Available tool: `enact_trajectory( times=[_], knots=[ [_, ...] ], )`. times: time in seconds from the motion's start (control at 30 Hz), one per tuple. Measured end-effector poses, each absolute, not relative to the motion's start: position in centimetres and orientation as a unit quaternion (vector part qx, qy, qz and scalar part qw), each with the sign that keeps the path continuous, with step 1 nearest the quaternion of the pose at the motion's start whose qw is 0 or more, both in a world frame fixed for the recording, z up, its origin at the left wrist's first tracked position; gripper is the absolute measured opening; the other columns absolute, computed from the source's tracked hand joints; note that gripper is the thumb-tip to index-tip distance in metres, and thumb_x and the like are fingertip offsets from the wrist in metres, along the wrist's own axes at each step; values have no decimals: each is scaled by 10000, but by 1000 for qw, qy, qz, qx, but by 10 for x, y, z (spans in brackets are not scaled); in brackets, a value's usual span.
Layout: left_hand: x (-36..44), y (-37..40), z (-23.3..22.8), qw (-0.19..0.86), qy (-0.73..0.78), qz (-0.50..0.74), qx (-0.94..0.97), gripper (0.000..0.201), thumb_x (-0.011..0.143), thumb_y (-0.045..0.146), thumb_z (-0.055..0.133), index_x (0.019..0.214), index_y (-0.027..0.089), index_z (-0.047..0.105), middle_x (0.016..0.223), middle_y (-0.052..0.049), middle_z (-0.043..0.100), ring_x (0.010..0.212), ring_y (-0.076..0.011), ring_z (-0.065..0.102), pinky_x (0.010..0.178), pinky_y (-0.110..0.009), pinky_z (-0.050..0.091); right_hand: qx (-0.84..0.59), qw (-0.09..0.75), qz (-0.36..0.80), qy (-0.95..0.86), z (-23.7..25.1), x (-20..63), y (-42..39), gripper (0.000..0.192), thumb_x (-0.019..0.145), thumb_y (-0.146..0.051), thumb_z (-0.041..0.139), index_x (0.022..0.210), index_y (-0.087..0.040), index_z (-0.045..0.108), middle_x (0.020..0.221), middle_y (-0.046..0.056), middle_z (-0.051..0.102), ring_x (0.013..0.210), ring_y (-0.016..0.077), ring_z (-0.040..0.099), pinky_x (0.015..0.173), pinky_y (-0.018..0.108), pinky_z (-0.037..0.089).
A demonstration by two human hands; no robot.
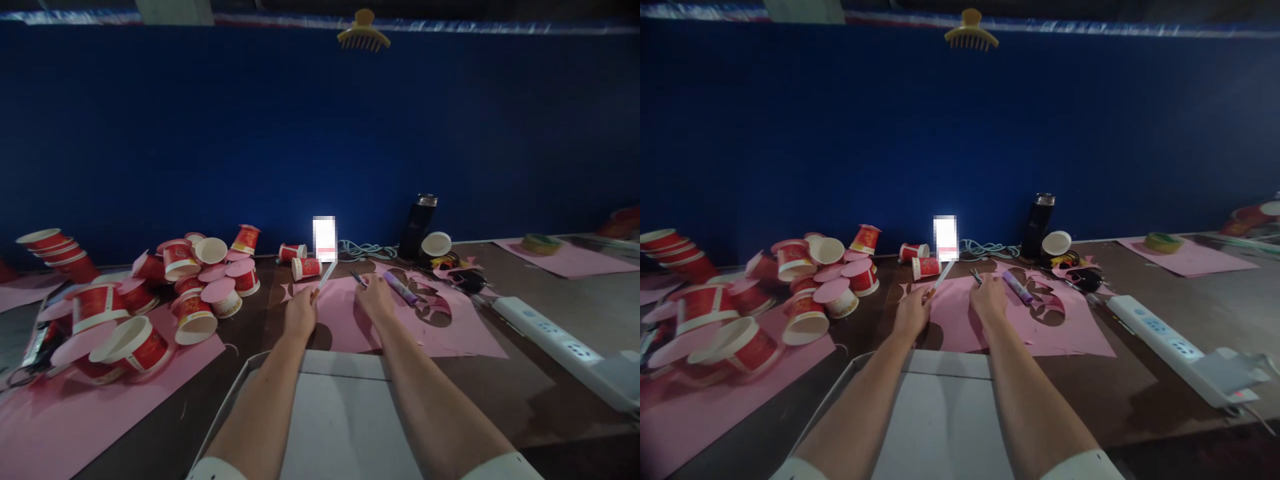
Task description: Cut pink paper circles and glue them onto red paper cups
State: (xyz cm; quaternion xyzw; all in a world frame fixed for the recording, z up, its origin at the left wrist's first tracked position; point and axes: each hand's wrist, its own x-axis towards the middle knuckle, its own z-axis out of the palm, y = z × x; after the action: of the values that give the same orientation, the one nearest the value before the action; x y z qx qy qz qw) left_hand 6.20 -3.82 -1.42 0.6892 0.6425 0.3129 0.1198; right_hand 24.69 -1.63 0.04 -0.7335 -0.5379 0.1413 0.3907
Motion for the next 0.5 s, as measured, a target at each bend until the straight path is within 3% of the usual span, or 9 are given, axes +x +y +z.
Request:
enact_trajectory(
  times=[0.1,0.2,0.33,0.5],
  knots=[
    [63,-35,-16,129,589,370,707,484,838,97,442,1318,158,468,1245,-110,595,1060,-165,592,918,-284,444,-762,291,81,-573,3,248,-21,343,783,-220,536,1100,-123,628,1119,222,568,1124,376,497,913,479,374],
    [59,-35,-12,90,616,360,694,477,837,81,397,1303,121,489,1245,-137,587,1128,-198,553,958,-307,421,-784,181,47,-592,6,248,-22,337,816,-228,487,1110,-128,620,1129,220,560,1071,353,543,844,443,430],
    [52,-38,-8,29,690,263,673,409,829,90,385,1183,102,589,1132,-158,633,1088,-243,563,939,-345,415,-792,165,58,-585,8,253,-20,360,802,-199,477,1133,-123,598,1135,217,568,1023,330,590,792,406,460],
    [54,-44,-9,3,689,144,710,321,832,336,499,997,121,671,1124,-160,623,1082,-312,526,915,-418,406,-778,171,77,-599,11,257,-18,343,733,-208,541,1046,-95,628,1012,204,643,984,323,617,786,379,459]
  ],
)
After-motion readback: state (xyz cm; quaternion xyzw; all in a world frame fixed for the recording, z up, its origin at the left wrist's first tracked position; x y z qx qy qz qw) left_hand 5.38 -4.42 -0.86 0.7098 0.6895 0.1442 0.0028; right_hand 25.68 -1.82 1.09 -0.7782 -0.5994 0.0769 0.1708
